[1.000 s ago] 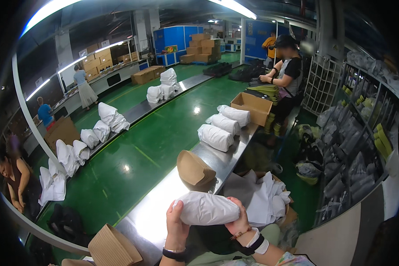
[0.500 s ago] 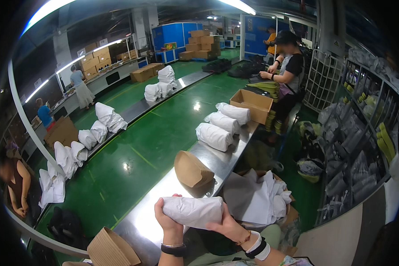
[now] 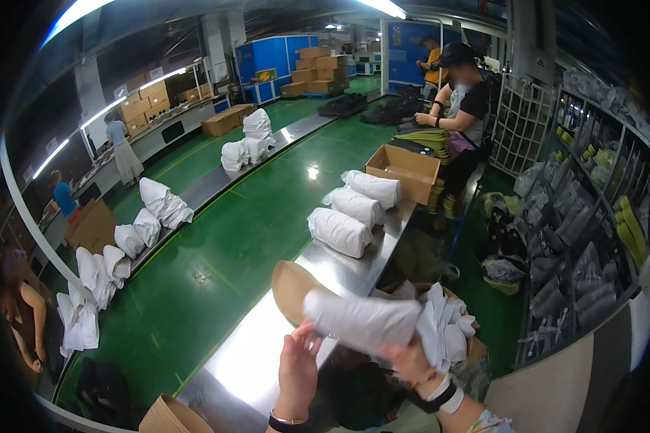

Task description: Wrapping black shoes in protective paper and arranging them for packaging.

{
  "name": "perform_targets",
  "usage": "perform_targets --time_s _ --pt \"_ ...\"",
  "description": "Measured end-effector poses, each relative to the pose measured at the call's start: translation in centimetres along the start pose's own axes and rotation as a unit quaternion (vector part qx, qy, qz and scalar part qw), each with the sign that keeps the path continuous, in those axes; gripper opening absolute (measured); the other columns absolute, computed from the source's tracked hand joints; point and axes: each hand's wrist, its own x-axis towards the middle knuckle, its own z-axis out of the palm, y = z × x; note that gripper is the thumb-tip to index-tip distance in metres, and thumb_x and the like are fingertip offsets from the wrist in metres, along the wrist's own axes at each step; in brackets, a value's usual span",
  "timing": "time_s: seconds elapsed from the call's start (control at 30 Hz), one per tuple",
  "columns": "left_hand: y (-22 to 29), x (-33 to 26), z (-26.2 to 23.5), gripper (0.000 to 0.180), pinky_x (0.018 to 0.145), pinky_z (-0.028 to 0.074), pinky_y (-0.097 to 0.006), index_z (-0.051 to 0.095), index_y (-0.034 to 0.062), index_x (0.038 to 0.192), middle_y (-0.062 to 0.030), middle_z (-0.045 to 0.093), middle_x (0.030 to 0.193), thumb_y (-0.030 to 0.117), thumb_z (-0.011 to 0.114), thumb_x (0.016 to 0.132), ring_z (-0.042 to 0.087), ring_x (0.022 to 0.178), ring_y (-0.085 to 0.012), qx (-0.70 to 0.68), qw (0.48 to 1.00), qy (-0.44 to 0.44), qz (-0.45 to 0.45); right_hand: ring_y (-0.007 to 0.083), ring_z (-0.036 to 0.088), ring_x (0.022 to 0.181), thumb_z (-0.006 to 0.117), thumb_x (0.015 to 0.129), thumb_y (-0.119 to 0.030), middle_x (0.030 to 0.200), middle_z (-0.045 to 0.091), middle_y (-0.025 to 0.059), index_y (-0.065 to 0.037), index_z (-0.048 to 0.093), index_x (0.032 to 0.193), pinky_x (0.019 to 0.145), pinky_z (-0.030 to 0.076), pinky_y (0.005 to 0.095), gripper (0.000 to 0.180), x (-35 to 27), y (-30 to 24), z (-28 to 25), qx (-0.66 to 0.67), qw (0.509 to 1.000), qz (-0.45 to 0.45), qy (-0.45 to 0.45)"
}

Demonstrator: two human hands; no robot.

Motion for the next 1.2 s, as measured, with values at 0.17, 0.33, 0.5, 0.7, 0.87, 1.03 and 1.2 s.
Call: perform_targets --time_s 0.17,0.33,0.5,0.7,0.87,1.03,1.2 --pt "0.1 0.8 -1.1 0.017 0.092 0.041 -0.033 0.055 -0.0019 0.1 -0.0166 0.042 0.127 0.007 0.054 0.085 0.048 0.109 -0.0215 0.289 0.943 0.107 0.127 0.0167 0.049 0.104 0.072 0.067 -0.011 0.115 0.048 0.0065 -0.004 0.04 0.122 0.089 0.043 0.0309 0.063 14.4 -3.2 -4.1 -0.152 0.968 -0.192 0.062" --pt "-1.1 2.6 -1.5 0.014 0.077 0.043 -0.024 0.055 -0.0017 0.095 -0.0159 0.049 0.119 -0.002 0.054 0.081 0.052 0.09 -0.0125 0.355 0.905 0.15 0.18 0.0259 0.048 0.107 0.08 0.061 -0.021 0.114 0.049 0.015 0.002 0.039 0.118 0.093 0.037 0.036 0.074 29.0 -1.2 -6.5 -0.302 0.896 -0.298 0.133" --pt "-2.7 2.7 -5.4 0.045 0.099 0.033 -0.033 0.039 0.0023 0.131 -0.0117 0.044 0.13 0.018 0.054 0.091 0.043 0.115 -0.0193 0.379 0.912 0.123 0.094 0.0385 0.047 0.107 0.079 0.06 -0.034 0.113 0.05 0.0235 0.001 0.037 0.119 0.094 0.037 0.043 0.08 35.1 4.3 -7.2 -0.471 0.839 -0.208 0.177" --pt "-1.3 3.2 -3.4 0.021 0.075 0.044 -0.024 0.053 -0.0031 0.101 -0.0123 0.051 0.114 -0.001 0.054 0.081 0.054 0.084 -0.0117 0.37 0.894 0.208 0.142 0.0448 0.048 0.108 0.078 0.057 -0.041 0.114 0.052 0.0246 -0.004 0.033 0.123 0.092 0.037 0.0466 0.088 32.7 11.4 -9.5 -0.522 0.816 -0.108 0.224" --pt "-0.9 5.3 -4.1 0.027 0.078 0.049 -0.031 0.049 -0.005 0.107 -0.0146 0.048 0.111 0.008 0.057 0.084 0.055 0.094 -0.0204 0.413 0.887 0.19 0.083 0.0419 0.038 0.118 0.079 0.056 -0.034 0.124 0.043 0.0265 -0.002 0.028 0.129 0.098 0.033 0.0449 0.095 33.8 9.1 -11.0 -0.544 0.812 -0.094 0.189" --pt "-1.3 11.5 -2.4 0.029 0.069 0.047 -0.025 0.052 -0.0064 0.104 -0.0108 0.057 0.094 0.016 0.058 0.087 0.056 0.084 -0.0155 0.432 0.876 0.151 0.154 0.0391 0.042 0.113 0.065 0.065 -0.009 0.118 0.046 0.0234 0.0 0.036 0.127 0.098 0.034 0.0413 0.069 28.8 3.9 -9.9 -0.589 0.759 -0.227 0.161" --pt "-2.5 14.6 -2.0 0.023 0.056 0.046 -0.024 0.056 -0.0032 0.093 -0.0066 0.058 0.079 0.02 0.055 0.089 0.056 0.07 -0.0127 0.4 0.905 0.146 0.006 0.0321 0.051 0.107 0.058 0.08 -0.011 0.108 0.055 0.0193 0.003 0.051 0.113 0.095 0.038 0.0368 0.037 17.6 4.4 0.2 -0.52 0.804 -0.263 -0.118"
